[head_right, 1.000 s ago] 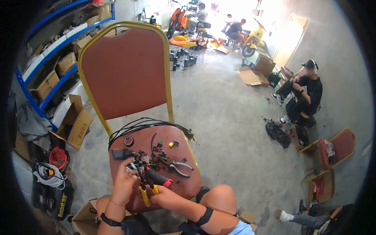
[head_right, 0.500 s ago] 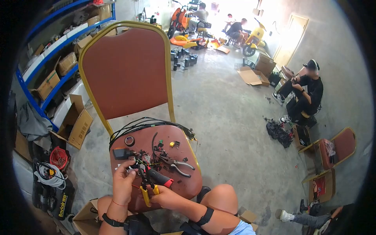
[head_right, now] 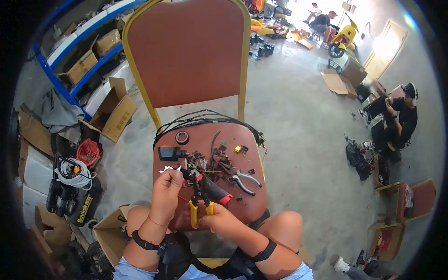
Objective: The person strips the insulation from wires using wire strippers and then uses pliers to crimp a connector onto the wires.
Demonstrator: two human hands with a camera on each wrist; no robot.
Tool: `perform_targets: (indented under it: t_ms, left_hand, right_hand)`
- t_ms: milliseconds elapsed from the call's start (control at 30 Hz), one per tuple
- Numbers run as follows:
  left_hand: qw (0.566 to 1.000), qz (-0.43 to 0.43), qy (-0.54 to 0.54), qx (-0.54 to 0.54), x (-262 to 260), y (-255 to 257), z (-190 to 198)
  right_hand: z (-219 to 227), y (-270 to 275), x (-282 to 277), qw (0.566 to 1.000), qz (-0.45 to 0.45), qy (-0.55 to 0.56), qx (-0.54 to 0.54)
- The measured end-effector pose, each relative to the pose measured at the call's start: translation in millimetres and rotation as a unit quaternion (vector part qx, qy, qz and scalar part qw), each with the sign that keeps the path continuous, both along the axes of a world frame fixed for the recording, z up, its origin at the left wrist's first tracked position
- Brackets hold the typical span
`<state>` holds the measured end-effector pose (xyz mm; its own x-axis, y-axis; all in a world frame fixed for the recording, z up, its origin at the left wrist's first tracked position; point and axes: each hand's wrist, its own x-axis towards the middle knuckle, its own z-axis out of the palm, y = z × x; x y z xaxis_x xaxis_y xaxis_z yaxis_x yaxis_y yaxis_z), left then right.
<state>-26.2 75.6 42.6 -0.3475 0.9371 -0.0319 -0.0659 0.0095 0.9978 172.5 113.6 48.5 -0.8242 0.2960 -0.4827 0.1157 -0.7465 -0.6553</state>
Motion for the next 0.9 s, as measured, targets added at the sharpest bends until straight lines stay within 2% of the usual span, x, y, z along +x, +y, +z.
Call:
perform_targets:
  t_ms: [33,100,200,267,300,367,633,700,733,800,833,900]
  left_hand:
    - [1.000,0.027,-0.011,0.002,2,-3,-7]
    - [0.996,0.082,-0.038,0.000,16,4,16]
    - [0.998,0.051,-0.043,-0.011,14,4,19]
    - [0.998,0.051,-0.043,-0.015,15,3,19]
    - [0.995,0.053,-0.080,-0.025,17,3,19]
    - [0.995,0.037,-0.081,-0.036,18,4,21]
    - [0.999,0.004,0.021,-0.032,21,2,14]
    - [0.996,0.016,0.080,-0.034,23,1,15]
    - [0.997,0.036,0.069,0.005,26,4,3]
    - [0.997,0.021,0.058,-0.037,25,1,25]
    - [0.991,0.059,0.114,0.046,28,4,17]
    - [0.989,0.063,0.132,0.027,31,4,10]
  right_hand:
    - [2,2,-1,0.999,0.024,-0.033,0.031]
    - [10,6,0,0.988,0.075,-0.104,0.089]
    - [-8,-3,0,1.000,-0.012,0.012,0.025]
    - [0,-5,-2,0.999,-0.029,-0.010,0.023]
    - [5,-5,-2,0.999,-0.034,-0.019,0.021]
    - [1,-3,-1,0.999,-0.015,-0.033,0.036]
    - [-7,-6,2,0.996,-0.053,-0.057,0.033]
    - [-8,-5,0,0.995,-0.043,-0.070,0.061]
    - [-6,-4,2,0.993,-0.033,-0.078,0.079]
    - [-3,-5,0,0.992,-0.032,-0.081,0.090]
    - [-2,-6,0,0.993,-0.044,-0.077,0.083]
    - [-2,-7,0,0.992,-0.060,-0.077,0.080]
